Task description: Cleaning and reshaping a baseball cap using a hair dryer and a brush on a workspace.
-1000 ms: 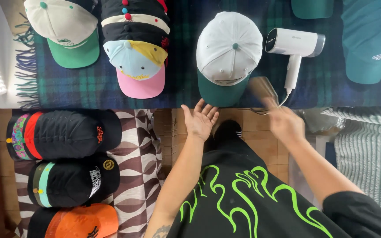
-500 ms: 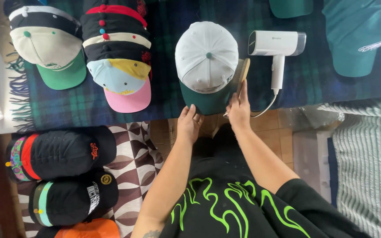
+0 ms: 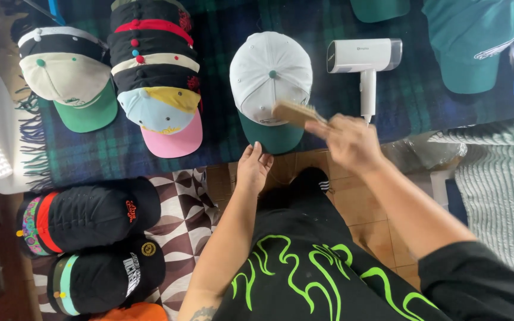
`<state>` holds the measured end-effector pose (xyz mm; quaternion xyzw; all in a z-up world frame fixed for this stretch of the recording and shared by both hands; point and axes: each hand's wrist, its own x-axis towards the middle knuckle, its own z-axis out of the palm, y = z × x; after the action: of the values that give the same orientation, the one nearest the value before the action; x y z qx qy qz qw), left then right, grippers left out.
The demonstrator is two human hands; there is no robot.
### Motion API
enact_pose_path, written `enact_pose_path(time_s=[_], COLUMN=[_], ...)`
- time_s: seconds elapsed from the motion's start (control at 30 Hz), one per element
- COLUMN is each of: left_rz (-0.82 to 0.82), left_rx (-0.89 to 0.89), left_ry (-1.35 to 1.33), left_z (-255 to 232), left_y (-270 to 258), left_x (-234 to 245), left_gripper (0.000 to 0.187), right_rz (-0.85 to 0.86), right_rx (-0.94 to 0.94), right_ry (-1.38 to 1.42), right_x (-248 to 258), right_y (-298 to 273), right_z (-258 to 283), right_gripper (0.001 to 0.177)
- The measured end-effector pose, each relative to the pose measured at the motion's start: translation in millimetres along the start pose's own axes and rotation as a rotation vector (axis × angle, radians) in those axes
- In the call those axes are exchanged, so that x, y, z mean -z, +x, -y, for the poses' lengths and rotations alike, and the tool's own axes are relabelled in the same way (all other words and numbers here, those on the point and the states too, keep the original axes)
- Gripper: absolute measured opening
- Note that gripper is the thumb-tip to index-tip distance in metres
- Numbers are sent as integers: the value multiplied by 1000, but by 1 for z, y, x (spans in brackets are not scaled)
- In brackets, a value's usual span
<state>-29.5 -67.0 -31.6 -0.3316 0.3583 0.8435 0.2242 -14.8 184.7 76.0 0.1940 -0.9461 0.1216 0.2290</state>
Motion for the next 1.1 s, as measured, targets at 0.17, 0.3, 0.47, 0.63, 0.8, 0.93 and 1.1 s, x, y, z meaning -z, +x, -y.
enact_pose_path(time_s=[0.17,0.3,0.47,0.63,0.8,0.93,1.1], left_rz=[-9,3,-8,-12,-44,-62,-39], left_rx=[-29,-38,-57,-70,-86,-55,-53], left_ry=[54,51,35,51,58,71,94], left_z=[-2,11,10,19,25,13,29], left_y=[-8,16,7,15,24,8,31], left_x=[-3,10,5,5,4,-2,13], left_gripper=[14,13,15,15,16,8,15], right_rz=[-116,175,182,437,355,723,93], right_rx=[112,517,411,488,528,309,544], right_ry=[-214,-352,-344,-369,-250,-468,-238], right_x=[24,15,32,23,-41,-70,-4], right_y=[73,52,85,108,149,209,158], right_z=[-40,8,28,63,78,104,101], right_gripper=[32,65,63,42,10,16,17])
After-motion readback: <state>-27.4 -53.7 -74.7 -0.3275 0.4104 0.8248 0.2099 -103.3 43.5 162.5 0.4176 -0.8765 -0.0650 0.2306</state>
